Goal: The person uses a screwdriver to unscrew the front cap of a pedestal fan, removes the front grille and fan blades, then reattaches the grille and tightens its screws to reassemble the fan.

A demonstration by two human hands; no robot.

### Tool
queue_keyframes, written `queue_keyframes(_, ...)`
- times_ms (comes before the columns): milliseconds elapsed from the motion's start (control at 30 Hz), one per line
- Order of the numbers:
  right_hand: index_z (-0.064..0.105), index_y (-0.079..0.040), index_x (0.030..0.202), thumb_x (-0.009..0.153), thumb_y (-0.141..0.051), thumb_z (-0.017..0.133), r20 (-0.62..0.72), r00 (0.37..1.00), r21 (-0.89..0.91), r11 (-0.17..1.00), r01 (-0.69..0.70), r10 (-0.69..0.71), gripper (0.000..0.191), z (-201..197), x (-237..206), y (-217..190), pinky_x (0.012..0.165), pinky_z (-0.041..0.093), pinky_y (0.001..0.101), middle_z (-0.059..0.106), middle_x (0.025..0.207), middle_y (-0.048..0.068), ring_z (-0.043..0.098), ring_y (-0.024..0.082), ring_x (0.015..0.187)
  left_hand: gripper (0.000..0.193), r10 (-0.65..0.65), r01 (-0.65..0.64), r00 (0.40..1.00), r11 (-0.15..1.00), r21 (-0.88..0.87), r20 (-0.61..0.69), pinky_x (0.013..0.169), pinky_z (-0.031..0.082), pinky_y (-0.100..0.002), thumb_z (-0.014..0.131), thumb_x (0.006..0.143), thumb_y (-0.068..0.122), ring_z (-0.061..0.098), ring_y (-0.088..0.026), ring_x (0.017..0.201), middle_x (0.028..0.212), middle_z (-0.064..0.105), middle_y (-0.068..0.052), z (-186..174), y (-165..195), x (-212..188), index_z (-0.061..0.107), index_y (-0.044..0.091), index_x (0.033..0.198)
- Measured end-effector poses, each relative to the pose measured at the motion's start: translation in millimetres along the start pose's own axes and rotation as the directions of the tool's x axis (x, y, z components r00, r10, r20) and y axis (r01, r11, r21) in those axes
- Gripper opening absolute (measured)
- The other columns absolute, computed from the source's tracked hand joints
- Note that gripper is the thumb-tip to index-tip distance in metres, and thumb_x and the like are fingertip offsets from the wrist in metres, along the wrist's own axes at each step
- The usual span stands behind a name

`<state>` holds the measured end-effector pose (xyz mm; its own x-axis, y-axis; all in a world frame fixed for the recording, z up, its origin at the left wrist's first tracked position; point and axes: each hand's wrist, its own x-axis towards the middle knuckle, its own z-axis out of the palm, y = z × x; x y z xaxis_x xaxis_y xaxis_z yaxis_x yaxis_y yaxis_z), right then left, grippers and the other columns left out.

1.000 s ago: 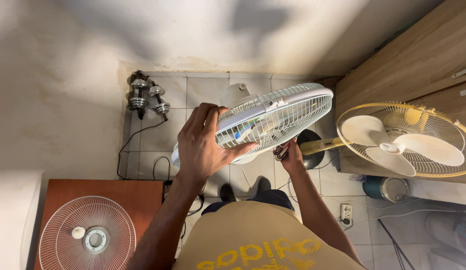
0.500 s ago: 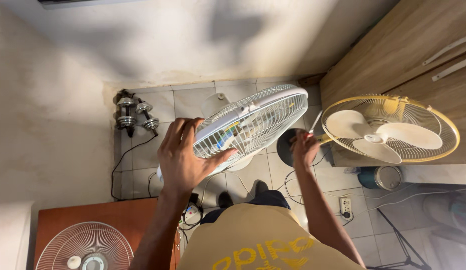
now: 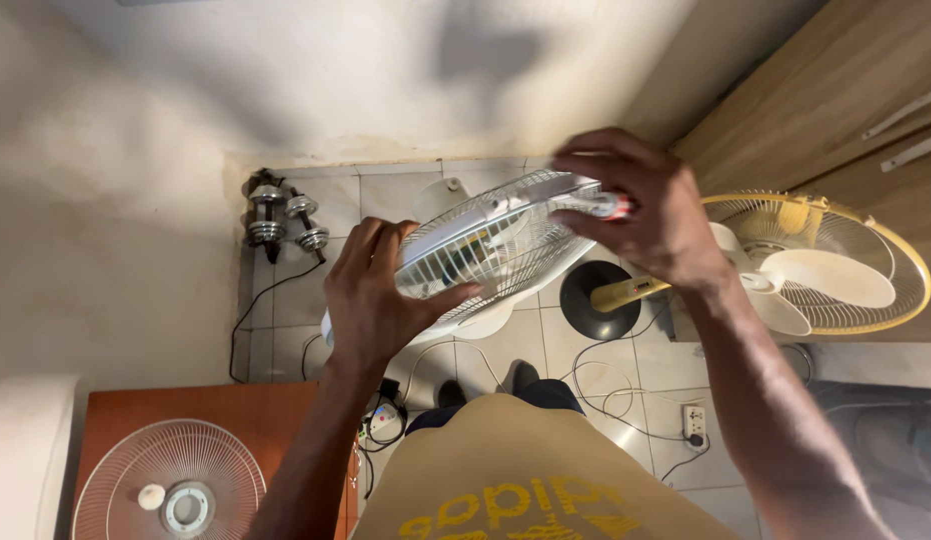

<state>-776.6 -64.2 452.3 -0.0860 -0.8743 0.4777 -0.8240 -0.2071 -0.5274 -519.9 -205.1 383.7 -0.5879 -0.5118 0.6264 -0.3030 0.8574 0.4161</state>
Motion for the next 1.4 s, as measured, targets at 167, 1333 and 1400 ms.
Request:
queue_keyframes(167,0.072,-0.003,0.121,0.086,-0.025,0.083,0.371,0.929,0.005,1.0,-0.008,0.005,0.042,12,43,-22,0.083,0.061,0.0339,0.067,0.122,0.008,0.074,0.02,0.087,0.075,0.001,-0.001,1.0,1.0,-0.007,-0.031,0.064,0.057,-0.036,0.095,0.064,0.059,0.068,-0.024,0.082,0.094,0.063,-0.007,-2,7,-4,0.07,0.002,0.106)
queue_keyframes(1333,0.07,-0.012,0.121,0.077,-0.034,0.08,0.801,0.591,-0.227,0.963,0.146,0.099,0.05,21,114,-41,0.101,0.045,0.0452,0.071,0.11,0.01,0.058,0.03,0.121,0.079,-0.017,0.017,1.0,1.0,-0.026,0.004,0.07,0.057,-0.041,0.091,0.065,0.066,0.066,-0.025,0.086,0.097,0.061,-0.01,9,7,-7,0.069,-0.001,0.103)
queue_keyframes(1400,0.07,-0.013,0.12,0.079,-0.035,0.083,0.823,0.546,-0.274,0.951,0.14,0.156,0.048,20,115,-38,0.103,0.046,0.0435,0.072,0.109,0.01,0.058,0.029,0.121,0.079,-0.024,0.025,1.0,0.999,-0.031,0.02,0.07,0.057,-0.041,0.091,0.065,0.066,0.065,-0.026,0.085,0.096,0.06,-0.011,11,7,-7,0.067,-0.001,0.102)
